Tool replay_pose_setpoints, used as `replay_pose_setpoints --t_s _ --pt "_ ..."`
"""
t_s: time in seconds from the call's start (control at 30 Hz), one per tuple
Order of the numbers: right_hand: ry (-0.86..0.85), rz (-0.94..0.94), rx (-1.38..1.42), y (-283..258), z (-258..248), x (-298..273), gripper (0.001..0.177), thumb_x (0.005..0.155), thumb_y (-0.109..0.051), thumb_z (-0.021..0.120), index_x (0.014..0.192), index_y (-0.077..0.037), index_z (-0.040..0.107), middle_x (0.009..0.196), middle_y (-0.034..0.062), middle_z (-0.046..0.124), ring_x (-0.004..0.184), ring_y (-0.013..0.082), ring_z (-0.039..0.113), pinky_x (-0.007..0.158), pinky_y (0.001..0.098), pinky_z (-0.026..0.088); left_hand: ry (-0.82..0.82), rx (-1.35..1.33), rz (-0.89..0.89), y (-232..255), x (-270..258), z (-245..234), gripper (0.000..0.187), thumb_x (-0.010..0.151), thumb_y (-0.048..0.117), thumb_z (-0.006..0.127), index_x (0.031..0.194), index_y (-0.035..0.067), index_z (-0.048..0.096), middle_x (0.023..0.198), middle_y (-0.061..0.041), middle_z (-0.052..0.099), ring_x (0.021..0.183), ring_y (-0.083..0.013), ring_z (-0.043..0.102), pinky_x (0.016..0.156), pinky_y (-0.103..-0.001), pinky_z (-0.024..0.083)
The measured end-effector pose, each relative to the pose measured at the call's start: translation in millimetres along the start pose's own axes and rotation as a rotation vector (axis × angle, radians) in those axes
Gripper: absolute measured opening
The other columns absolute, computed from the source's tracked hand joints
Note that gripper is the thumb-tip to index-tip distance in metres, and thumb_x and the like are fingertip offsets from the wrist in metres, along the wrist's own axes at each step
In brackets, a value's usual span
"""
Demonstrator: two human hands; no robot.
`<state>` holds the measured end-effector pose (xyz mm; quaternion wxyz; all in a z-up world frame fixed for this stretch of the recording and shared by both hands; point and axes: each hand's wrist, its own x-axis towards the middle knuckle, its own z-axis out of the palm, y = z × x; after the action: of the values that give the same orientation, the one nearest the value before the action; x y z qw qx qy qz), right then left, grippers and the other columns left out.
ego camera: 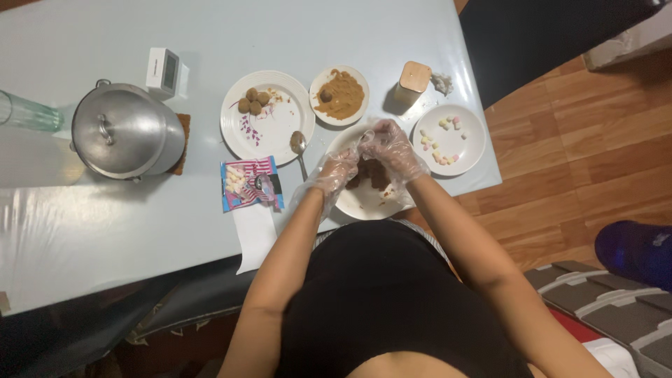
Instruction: The person takes a portion of cookie dough from a bowl, rolls it into a ball between their gloved hands, and places it onto a plate.
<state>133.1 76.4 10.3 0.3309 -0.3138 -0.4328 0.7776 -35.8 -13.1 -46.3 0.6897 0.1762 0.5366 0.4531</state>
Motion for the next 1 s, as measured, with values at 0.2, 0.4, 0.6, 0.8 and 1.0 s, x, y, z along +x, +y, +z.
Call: replay_pose_setpoints --t_s 0.2,0.4,0.6,0.8,1.0 --pt "0.164 0.115 -0.045 15.5 -2.8 8.4 0.030 0.094 -0.006 0.077 0.115 -0.001 0.056 0.103 0.0099 0.070 0.086 0.0154 0.064 0.073 0.0252 0.057 -0.045 -0.053 0.029 -29.6 40.9 -13.9 0.012 0.099 0.005 0.061 0.109 0.006 0.067 0.082 0.004 0.062 0.064 -0.0059 0.055 0.053 -0.022 0.043" --pt "0.178 0.370 -0.704 -13.1 -26.4 8.1 0.032 0.104 -0.035 0.054 0.109 -0.006 0.067 0.099 0.0131 0.075 0.085 0.0135 0.073 0.076 0.0276 0.063 0.067 0.169 -0.036 -9.2 26.4 -24.6 0.020 0.100 0.015 0.055 0.117 0.010 0.066 0.080 0.003 0.064 0.062 -0.0054 0.055 0.050 -0.021 0.042" --pt "-0.055 0.165 -1.182 21.4 -2.2 -31.2 0.028 0.104 -0.030 0.055 0.117 -0.009 0.068 0.098 0.0143 0.074 0.081 0.0204 0.072 0.071 0.0342 0.061 0.104 -0.017 -0.073 11.8 -8.9 -15.9 0.017 0.101 0.016 0.056 0.116 0.008 0.057 0.073 0.004 0.049 0.058 -0.0058 0.046 0.045 -0.021 0.032" --pt "0.012 0.312 -1.443 51.2 6.5 -24.6 0.036 0.114 -0.038 0.049 0.118 -0.007 0.067 0.094 0.0161 0.072 0.079 0.0260 0.071 0.072 0.0385 0.059 0.082 -0.219 -0.038 15.6 -15.4 -6.4 0.009 0.100 0.012 0.058 0.109 0.012 0.059 0.078 0.004 0.055 0.065 -0.0050 0.053 0.051 -0.019 0.039" --pt "-0.229 -0.209 -1.914 76.8 -18.4 -18.0 0.021 0.100 -0.009 0.059 0.118 -0.011 0.070 0.079 0.0084 0.068 0.063 0.0196 0.062 0.054 0.0351 0.053 0.083 -0.088 -0.079 20.6 -23.7 -10.7 0.004 0.098 0.015 0.059 0.101 0.017 0.059 0.071 0.006 0.052 0.057 -0.0047 0.050 0.044 -0.020 0.034"
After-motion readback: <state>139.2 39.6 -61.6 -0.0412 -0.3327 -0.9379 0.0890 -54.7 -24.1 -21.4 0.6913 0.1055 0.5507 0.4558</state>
